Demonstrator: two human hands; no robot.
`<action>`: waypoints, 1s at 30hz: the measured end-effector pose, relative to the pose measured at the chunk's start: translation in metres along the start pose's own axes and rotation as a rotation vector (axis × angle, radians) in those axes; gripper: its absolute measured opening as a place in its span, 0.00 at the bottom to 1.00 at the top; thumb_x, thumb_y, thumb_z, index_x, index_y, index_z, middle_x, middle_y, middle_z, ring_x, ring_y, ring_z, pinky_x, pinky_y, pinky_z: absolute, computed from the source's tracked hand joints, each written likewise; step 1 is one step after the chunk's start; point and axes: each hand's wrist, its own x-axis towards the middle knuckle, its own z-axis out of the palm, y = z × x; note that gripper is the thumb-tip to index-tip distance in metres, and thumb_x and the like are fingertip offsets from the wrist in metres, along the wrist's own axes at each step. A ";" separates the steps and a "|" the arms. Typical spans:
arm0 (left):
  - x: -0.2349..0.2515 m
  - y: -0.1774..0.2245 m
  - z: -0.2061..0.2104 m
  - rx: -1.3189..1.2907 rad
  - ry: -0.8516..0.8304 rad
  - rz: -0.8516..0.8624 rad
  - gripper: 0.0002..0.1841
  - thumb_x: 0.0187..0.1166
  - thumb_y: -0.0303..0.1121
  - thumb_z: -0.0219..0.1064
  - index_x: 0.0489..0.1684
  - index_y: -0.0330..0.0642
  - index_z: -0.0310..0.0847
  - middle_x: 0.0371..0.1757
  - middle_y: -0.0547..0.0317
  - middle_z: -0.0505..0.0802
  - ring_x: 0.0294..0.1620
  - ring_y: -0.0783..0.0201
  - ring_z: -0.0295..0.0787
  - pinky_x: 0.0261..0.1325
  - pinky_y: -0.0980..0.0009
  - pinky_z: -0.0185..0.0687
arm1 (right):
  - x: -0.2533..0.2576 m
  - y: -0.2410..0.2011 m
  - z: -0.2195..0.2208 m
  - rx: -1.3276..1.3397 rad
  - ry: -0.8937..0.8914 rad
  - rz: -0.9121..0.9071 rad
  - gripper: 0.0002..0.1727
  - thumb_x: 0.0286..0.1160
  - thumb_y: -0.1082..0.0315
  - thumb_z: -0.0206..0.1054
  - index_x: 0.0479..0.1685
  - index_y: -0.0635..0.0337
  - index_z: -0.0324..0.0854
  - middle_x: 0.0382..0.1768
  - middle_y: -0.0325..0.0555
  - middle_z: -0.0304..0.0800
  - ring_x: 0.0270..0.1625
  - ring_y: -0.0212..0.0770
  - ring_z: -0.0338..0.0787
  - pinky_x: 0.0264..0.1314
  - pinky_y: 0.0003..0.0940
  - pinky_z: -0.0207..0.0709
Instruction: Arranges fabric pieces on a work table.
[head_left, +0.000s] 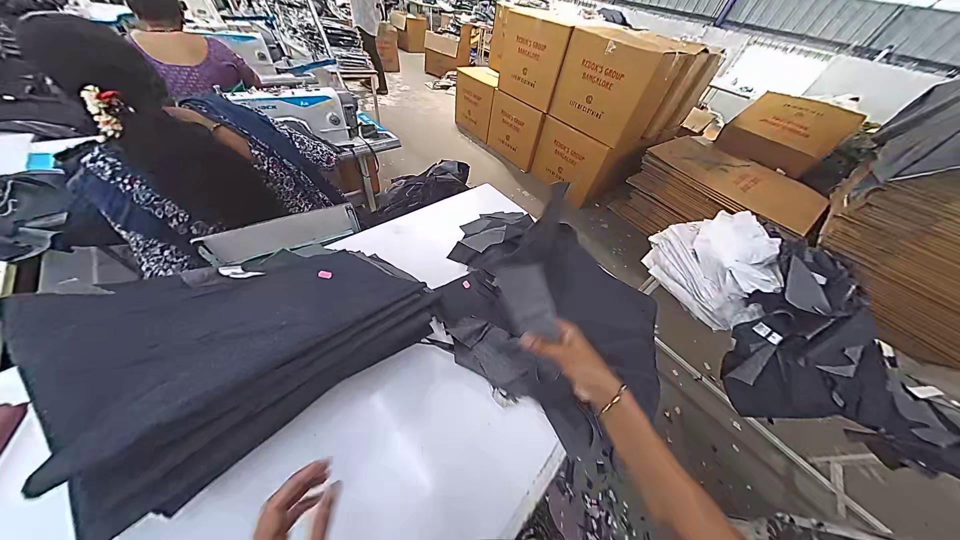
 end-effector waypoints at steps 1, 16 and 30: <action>-0.004 0.009 0.020 0.007 -0.086 0.042 0.34 0.76 0.31 0.74 0.73 0.15 0.64 0.71 0.32 0.82 0.71 0.67 0.81 0.69 0.69 0.80 | -0.027 0.007 0.019 -0.030 -0.229 0.040 0.14 0.71 0.75 0.73 0.54 0.68 0.81 0.41 0.39 0.92 0.45 0.25 0.91 0.55 0.25 0.86; -0.141 0.048 0.011 0.444 -0.599 0.009 0.11 0.65 0.26 0.76 0.41 0.30 0.94 0.42 0.39 0.97 0.49 0.35 0.94 0.68 0.29 0.71 | -0.168 0.018 -0.053 0.008 -0.508 -0.394 0.15 0.69 0.64 0.78 0.53 0.52 0.87 0.46 0.21 0.95 0.50 0.17 0.90 0.58 0.22 0.86; -0.167 0.122 -0.088 0.292 0.018 -0.084 0.11 0.72 0.31 0.69 0.43 0.35 0.93 0.44 0.64 0.98 0.47 0.85 0.91 0.58 0.81 0.85 | -0.131 -0.017 -0.085 -0.116 -0.153 -0.439 0.11 0.67 0.72 0.75 0.45 0.50 0.82 0.35 0.21 0.92 0.32 0.15 0.86 0.32 0.11 0.79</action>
